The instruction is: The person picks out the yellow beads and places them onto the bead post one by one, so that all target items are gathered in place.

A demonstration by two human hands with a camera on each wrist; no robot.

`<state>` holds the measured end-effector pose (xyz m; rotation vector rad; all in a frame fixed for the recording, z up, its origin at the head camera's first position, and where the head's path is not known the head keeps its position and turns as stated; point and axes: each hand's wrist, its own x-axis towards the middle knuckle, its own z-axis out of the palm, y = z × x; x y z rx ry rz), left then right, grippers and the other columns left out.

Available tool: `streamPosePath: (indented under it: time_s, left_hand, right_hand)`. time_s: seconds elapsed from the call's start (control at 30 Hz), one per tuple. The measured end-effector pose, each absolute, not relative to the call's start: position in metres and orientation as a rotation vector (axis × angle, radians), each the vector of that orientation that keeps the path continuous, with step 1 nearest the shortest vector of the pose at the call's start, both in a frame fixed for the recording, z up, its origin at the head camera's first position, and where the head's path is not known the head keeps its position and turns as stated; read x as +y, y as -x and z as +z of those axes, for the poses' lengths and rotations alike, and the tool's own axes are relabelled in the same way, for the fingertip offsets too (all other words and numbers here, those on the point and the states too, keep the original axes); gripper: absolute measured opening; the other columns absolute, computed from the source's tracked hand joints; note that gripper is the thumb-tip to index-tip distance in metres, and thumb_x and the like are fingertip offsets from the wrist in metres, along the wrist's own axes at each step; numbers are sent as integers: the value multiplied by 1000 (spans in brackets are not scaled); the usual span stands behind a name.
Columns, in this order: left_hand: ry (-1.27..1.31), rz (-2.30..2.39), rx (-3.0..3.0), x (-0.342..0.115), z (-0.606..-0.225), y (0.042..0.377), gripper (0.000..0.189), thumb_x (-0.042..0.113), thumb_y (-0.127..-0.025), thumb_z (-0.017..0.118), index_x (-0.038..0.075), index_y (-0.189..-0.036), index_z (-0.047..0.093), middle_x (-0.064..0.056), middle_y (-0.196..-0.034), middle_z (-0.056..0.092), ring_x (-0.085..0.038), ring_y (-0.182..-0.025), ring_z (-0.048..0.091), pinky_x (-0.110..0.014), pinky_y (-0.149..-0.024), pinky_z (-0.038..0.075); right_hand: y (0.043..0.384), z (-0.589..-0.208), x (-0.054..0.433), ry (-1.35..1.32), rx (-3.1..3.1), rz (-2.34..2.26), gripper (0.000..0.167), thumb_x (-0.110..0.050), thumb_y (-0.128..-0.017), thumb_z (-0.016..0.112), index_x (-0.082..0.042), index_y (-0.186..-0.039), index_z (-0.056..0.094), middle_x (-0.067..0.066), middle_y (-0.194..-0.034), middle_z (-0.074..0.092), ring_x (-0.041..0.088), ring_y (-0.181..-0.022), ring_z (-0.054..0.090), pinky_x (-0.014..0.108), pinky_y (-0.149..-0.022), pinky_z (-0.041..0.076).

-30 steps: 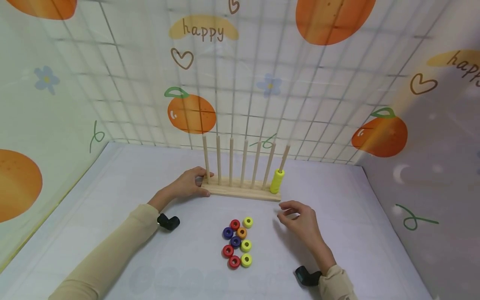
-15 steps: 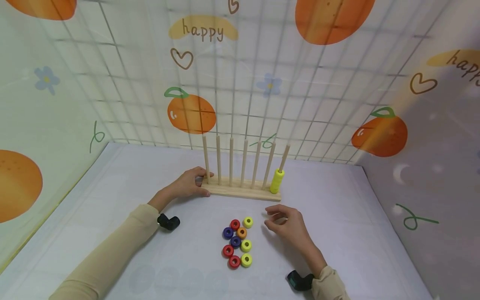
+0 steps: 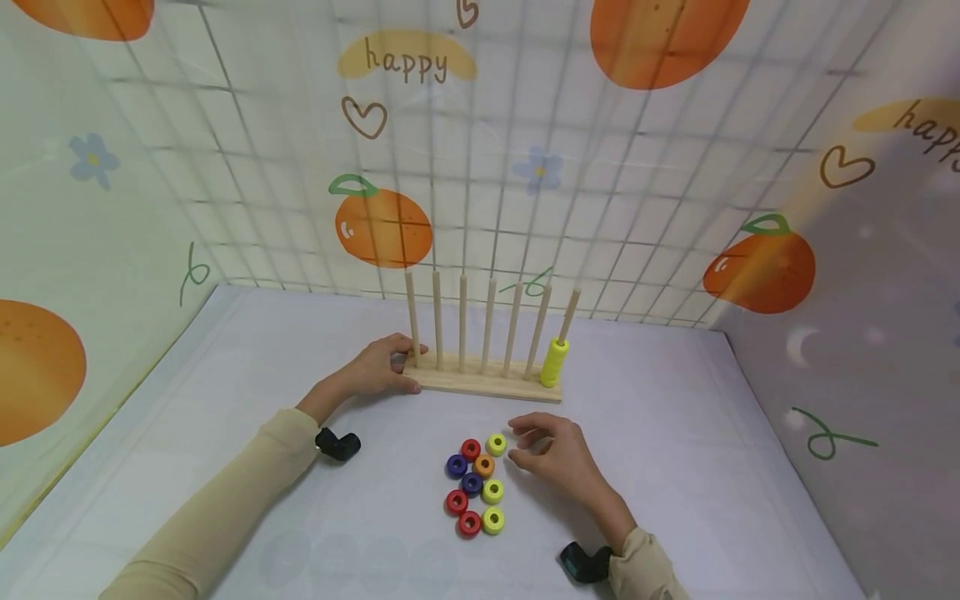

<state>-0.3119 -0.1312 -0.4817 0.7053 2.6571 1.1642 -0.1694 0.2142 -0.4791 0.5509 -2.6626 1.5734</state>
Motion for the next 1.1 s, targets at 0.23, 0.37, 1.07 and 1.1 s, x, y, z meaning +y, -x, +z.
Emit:
streamPosePath:
  time_s: [0.23, 0.37, 1.07, 1.1]
  left_hand:
    - [-734, 1163, 2658, -132, -482, 312, 64, 26, -75, 91, 12, -131, 65, -4, -127, 56, -24, -123, 49, -44, -103, 40]
    - [-729, 1161, 2659, -132, -481, 312, 64, 26, -74, 91, 11, -131, 64, -4, -127, 57, -24, -124, 49, -44, -105, 38]
    - [-704, 1179, 2652, -131, -481, 311, 64, 25, -74, 91, 12, -131, 64, -5, -130, 56, -23, -119, 49, -41, -98, 44]
    - [-705, 1176, 2654, -131, -480, 311, 64, 25, -75, 91, 12, -131, 64, -5, -130, 55, -23, -120, 49, -41, -98, 44]
  right_hand:
    - [171, -479, 205, -612, -2704, 1539, 39, -7, -78, 86, -4, -114, 72, 8, -104, 72, 27, -87, 68, 31, -68, 56]
    - [174, -480, 200, -657, -2722, 1499, 37, -6, -77, 86, -6, -112, 74, 4, -105, 72, 24, -87, 68, 29, -68, 56]
    - [176, -479, 195, -690, -2748, 1400, 32, -2, -77, 84, -11, -107, 77, -3, -99, 72, 21, -85, 66, 29, -67, 56]
    - [176, -479, 195, -680, -2749, 1403, 32, -2, -77, 84, -11, -107, 76, -3, -99, 72, 21, -85, 66, 29, -67, 56]
